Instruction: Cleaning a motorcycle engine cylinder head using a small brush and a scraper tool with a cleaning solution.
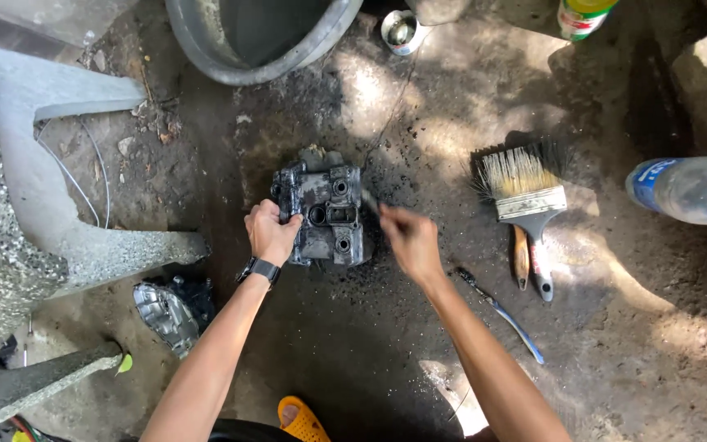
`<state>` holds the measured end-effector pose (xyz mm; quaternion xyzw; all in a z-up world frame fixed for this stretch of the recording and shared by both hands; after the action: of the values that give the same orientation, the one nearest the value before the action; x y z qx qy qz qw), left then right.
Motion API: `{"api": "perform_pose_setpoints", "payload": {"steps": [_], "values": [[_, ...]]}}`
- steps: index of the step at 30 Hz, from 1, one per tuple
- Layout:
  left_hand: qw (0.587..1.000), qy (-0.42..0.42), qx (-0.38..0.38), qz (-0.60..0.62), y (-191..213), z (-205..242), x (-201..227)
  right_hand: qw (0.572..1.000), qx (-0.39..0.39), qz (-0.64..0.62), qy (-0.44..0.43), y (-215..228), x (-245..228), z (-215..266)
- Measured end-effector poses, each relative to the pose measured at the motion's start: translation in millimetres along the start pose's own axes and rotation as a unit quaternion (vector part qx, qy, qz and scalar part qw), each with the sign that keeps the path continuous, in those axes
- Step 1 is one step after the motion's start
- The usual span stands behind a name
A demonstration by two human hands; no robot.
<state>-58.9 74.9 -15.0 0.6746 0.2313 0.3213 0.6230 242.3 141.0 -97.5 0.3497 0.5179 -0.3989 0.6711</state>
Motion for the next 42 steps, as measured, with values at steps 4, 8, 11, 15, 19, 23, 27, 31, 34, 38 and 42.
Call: {"api": "perform_pose_setpoints", "payload": {"steps": [4,8,11,15,19,23,27,31,34,38,42], "values": [[1.0,0.014,-0.001,0.003,2.1,4.3,-2.3,0.991,0.097,0.009,0.09,4.3,-14.3,4.5],[1.0,0.007,-0.011,0.006,2.0,0.3,4.0,0.969,0.121,0.066,0.205,9.4,-39.3,11.1],[1.0,0.013,-0.013,0.008,5.8,1.9,4.5,0.99,0.067,0.076,0.096,10.6,-51.1,-4.2],[1.0,0.021,-0.005,0.006,-3.2,0.7,-4.1,0.961,0.124,0.125,0.214,14.4,-51.8,26.0],[1.0,0.009,-0.009,0.003,2.0,0.4,3.6,0.971,0.108,0.122,0.176,15.3,-54.8,-11.2],[0.999,0.04,-0.024,-0.009,0.0,-0.6,-1.8,0.967,0.091,0.134,0.196,13.9,-47.3,18.2],[0.999,0.036,-0.011,-0.007,2.9,2.7,0.4,0.982,0.07,0.077,0.158,17.8,-43.5,16.7],[0.998,0.044,-0.035,0.006,5.0,3.8,0.1,0.988,0.044,0.096,0.108,10.7,-33.8,26.6],[1.0,0.017,-0.005,0.01,7.3,3.5,4.6,0.96,0.115,0.103,0.235,17.5,-44.1,42.0],[1.0,0.019,-0.012,-0.004,3.2,4.0,-0.6,0.988,0.058,0.072,0.121,10.9,-31.6,23.7],[0.999,0.034,-0.015,-0.003,-1.6,1.4,-6.6,0.986,0.085,0.058,0.13,10.4,-13.3,42.5]]}}
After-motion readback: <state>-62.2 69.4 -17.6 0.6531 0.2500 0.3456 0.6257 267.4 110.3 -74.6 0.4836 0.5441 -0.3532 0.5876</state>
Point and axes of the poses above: each hand's wrist, its own z-axis away from the middle knuckle, its own y-axis out of the back of the hand, x = y × z, the point moved 9 cm from there along -z, towards the middle knuckle, and after that the axes turned 14 degrees about y, right-handed, at the moved point
